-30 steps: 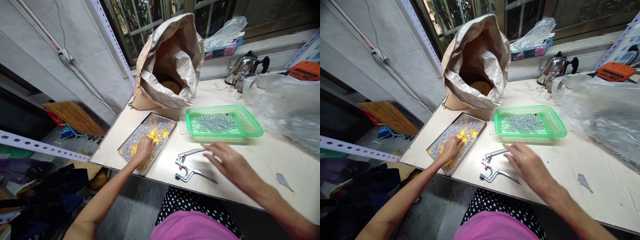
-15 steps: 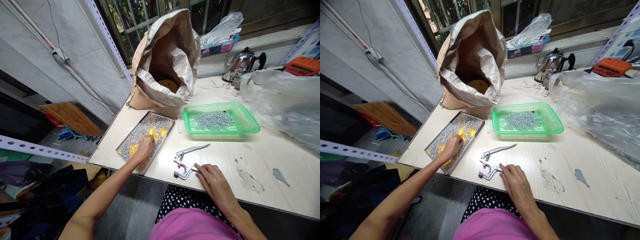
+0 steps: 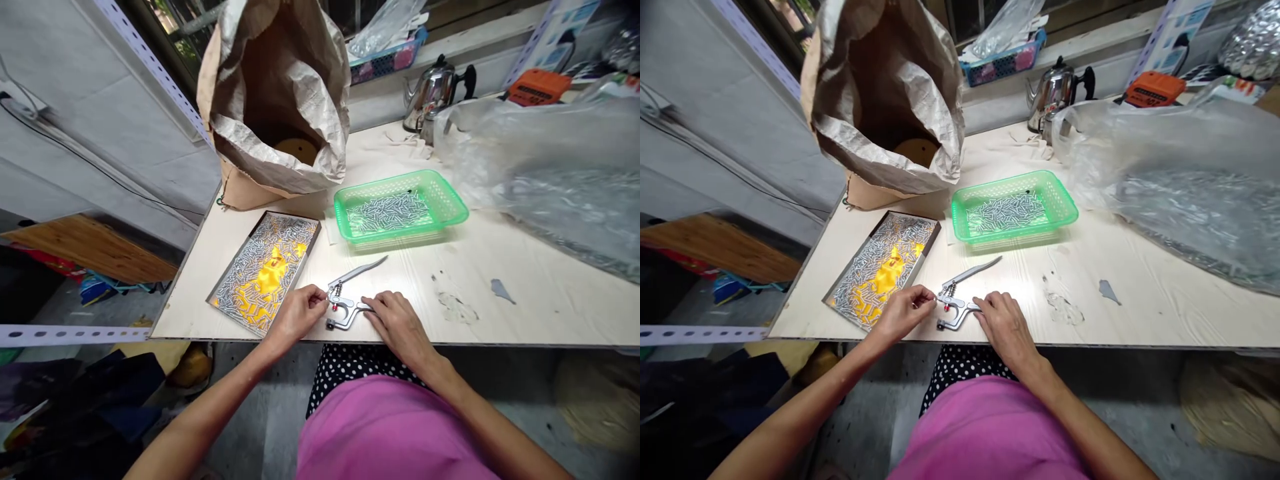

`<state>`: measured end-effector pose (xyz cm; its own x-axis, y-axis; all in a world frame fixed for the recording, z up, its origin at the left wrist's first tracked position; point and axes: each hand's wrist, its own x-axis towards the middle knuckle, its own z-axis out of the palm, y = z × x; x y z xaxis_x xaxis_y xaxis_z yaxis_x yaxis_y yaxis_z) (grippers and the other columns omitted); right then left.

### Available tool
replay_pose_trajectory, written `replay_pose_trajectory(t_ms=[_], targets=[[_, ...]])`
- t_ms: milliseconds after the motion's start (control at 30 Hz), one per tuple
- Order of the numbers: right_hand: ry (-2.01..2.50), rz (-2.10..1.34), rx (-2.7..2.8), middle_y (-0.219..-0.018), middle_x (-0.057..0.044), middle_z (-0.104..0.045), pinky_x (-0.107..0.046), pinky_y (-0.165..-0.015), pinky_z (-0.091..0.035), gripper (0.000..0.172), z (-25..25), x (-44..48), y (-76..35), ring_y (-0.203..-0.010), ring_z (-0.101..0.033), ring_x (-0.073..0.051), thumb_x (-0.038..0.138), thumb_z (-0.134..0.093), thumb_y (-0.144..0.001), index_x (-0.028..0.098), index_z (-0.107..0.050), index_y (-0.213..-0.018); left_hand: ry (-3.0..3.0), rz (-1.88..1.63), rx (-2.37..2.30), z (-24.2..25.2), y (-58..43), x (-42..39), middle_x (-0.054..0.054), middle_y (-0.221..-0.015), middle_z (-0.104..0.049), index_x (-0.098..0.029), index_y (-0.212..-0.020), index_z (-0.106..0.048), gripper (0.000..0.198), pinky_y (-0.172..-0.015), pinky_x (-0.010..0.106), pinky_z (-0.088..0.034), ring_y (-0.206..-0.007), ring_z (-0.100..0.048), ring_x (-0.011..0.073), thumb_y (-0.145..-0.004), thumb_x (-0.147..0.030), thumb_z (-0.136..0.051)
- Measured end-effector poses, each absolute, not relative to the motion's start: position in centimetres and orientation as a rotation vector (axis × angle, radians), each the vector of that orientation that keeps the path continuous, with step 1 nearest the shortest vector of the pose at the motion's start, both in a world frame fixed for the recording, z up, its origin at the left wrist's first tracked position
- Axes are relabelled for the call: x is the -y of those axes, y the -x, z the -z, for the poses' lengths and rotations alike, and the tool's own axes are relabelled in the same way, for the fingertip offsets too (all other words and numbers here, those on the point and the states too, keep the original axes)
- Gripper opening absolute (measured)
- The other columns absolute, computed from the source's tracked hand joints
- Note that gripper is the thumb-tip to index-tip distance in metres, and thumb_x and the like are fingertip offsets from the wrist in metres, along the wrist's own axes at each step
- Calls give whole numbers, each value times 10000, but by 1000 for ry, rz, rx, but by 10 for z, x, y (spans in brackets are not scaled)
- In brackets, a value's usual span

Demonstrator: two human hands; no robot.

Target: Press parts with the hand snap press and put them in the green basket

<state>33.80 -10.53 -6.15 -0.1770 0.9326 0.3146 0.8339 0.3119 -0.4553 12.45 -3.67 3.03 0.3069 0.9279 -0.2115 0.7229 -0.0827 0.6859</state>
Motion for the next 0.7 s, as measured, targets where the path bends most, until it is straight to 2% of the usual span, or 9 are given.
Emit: replay_pose_trajectory(t_ms=[133,400,567,700], targets=[[1559,-252,2032,-971,-93,-594,-376,-771,-453,275,61,106,-339,-886,-523,-227,226,-523,-940,166,-630,-1186,-1839,-166,-1542,-17,-134,32,-3,-643,-657,-153,-732,-677,121,-583,218,-394,-605,-576,127,-742,-228,-583],[1560,-274,1988,-958,-93,-597,-372,-773,-456,267,60,106,-340,-875,-519,-225,217,-498,-950,174,-633,-1176,-1645,25,-1547,-3,-132,28,-45,-481,-557,-156,-700,-653,235,-493,217,-326,-445,-491,109,-753,-377,-597],[1485,-273,1979,-955,-91,-602,-372,-770,-465,284,61,108,-340,-874,-542,-227,237,-455,-970,191,-612,-1202,-1566,-28,-1611,-1,-134,36,-41,-520,-559,-155,-691,-649,98,-513,214,-343,-501,-507,115,-709,-186,-558],[1312,-121,1908,-906,-86,-627,-350,-719,-473,320,82,105,-345,-819,-577,-225,346,-472,-963,216,-620,-1215,-1629,-401,-1628,1,-134,56,-12,-646,-600,-153,-698,-624,89,-567,209,-371,-604,-538,118,-680,-98,-556]])
